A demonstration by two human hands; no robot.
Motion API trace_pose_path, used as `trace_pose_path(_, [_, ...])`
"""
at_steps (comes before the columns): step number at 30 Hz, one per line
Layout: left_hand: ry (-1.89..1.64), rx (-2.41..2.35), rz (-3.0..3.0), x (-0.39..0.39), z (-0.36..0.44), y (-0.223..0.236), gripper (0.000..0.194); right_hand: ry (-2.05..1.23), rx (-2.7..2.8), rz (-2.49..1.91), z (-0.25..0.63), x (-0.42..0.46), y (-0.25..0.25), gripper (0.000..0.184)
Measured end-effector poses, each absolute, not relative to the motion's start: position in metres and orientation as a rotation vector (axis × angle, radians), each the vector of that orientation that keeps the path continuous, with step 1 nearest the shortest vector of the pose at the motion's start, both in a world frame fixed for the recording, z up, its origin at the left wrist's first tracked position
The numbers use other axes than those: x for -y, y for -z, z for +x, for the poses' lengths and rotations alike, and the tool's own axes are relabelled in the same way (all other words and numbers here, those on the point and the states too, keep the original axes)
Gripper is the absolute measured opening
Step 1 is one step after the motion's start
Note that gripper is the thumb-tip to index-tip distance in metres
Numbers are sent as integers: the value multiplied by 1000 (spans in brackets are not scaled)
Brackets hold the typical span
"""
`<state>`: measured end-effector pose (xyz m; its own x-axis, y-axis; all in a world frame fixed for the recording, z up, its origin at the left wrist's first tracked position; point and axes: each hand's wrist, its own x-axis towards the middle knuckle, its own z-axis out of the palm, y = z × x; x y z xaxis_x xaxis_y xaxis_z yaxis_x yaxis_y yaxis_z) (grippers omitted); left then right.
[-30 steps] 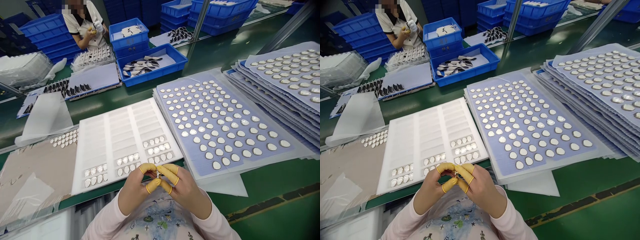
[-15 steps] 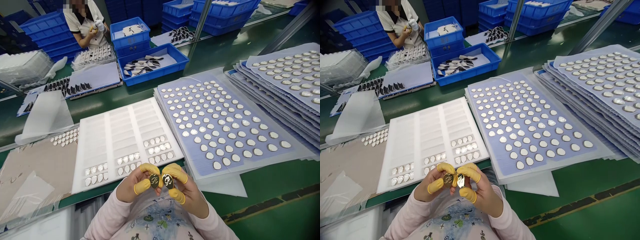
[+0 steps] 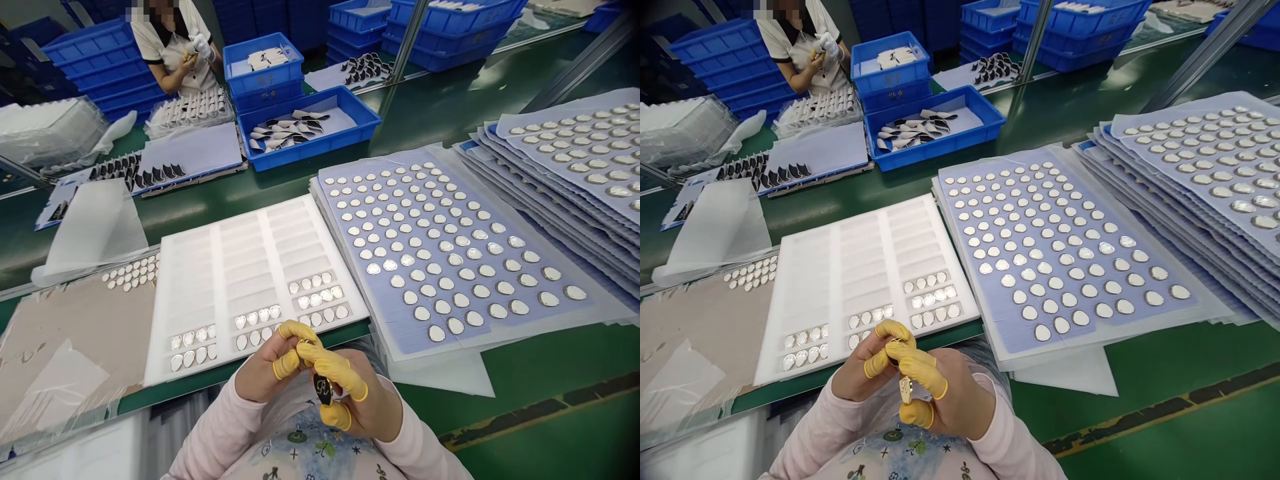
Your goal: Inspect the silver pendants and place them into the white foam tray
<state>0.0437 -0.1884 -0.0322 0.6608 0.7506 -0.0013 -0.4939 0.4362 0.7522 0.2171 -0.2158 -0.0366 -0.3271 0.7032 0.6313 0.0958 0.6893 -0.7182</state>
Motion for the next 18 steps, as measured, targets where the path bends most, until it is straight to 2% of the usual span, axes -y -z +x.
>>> trace_pose_path(4, [-872, -239, 741, 187, 47, 35, 25, -628, 1778, -566, 217, 216, 38, 53])
trace_pose_path(11, [-859, -210, 715, 185, 46, 41, 27, -717, 1699, -669, 226, 225, 30, 48])
trace_pose_path(15, [-880, -345, 782, 181, 40, 47, 26, -797, 1552, -714, 229, 230, 41, 44])
trace_pose_path(18, [-935, -657, 1020, 169, 29, 53, 30, -839, 1479, -752, 232, 232, 53, 42])
